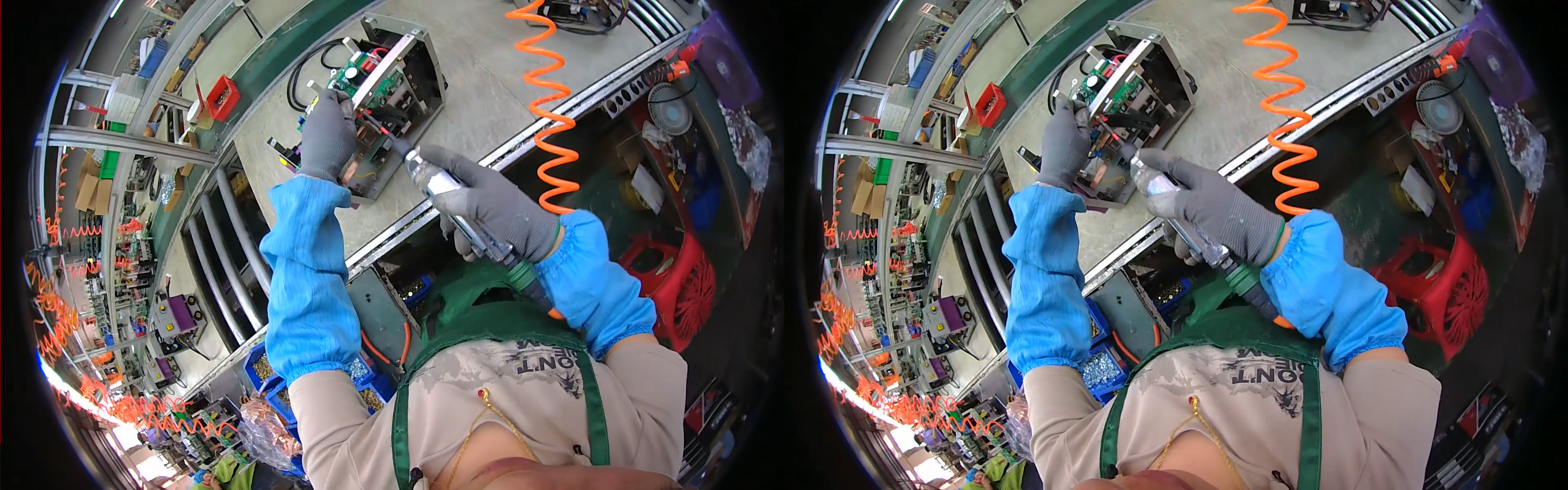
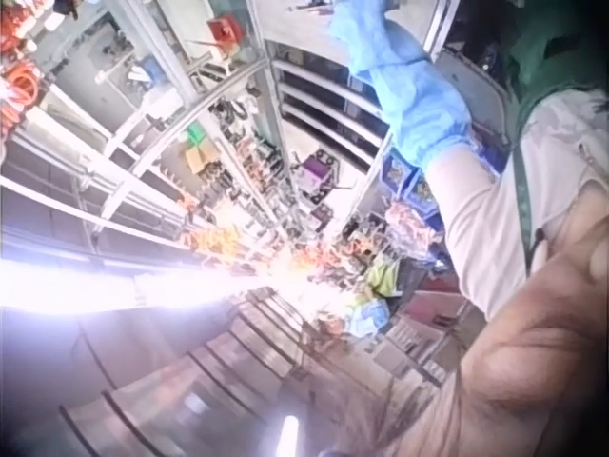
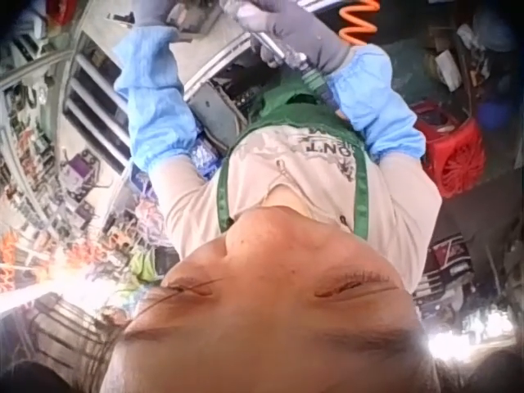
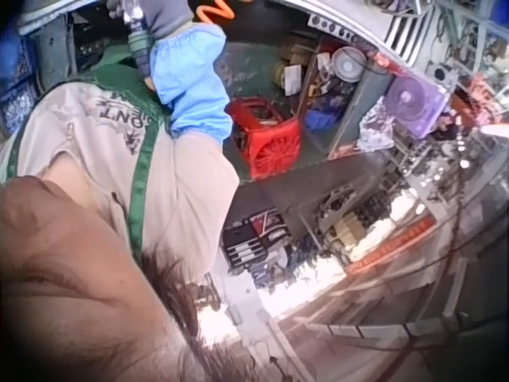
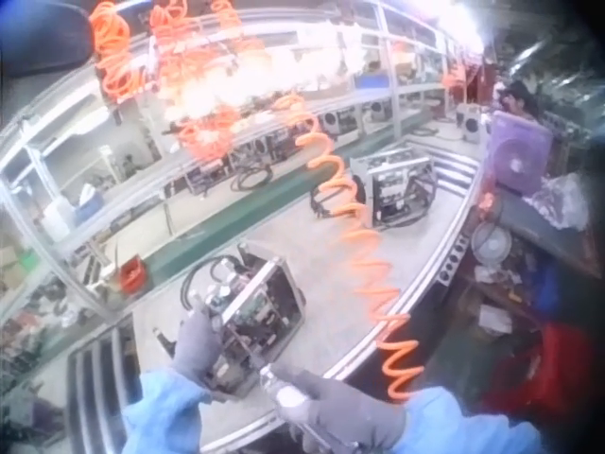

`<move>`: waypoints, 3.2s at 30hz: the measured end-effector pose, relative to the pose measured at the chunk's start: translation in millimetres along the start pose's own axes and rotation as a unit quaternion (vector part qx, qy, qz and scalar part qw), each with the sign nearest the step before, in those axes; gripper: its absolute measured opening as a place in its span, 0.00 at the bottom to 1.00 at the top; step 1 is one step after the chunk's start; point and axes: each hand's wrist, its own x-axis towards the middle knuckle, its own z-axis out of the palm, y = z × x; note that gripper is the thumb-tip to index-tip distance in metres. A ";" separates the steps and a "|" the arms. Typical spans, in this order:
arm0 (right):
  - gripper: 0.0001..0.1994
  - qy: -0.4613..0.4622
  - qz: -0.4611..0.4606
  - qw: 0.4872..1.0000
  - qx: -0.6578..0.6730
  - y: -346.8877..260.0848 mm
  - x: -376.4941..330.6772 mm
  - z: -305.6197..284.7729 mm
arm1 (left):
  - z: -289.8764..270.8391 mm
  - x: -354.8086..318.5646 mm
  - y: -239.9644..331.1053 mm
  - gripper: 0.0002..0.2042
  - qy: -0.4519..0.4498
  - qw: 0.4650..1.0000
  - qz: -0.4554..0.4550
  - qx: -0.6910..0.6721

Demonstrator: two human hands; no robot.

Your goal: Assembling an industrial electronic unit by mounting circuit boards and securing components with an electric screwdriver.

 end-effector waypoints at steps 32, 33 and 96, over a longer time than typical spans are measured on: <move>0.43 -0.049 0.018 0.998 -0.037 15.9 20.9 -39.6 | -30.4 38.1 -25.6 0.10 -0.227 0.960 -0.014 -0.161; 0.43 -0.051 0.017 0.998 -0.032 16.1 20.4 -38.9 | -31.3 37.4 -25.9 0.10 -0.226 0.961 -0.013 -0.161; 0.42 -0.084 -0.027 0.892 -0.443 3.6 -21.2 -116.3 | -23.2 -4.9 -13.5 0.19 -0.069 0.979 0.071 -0.180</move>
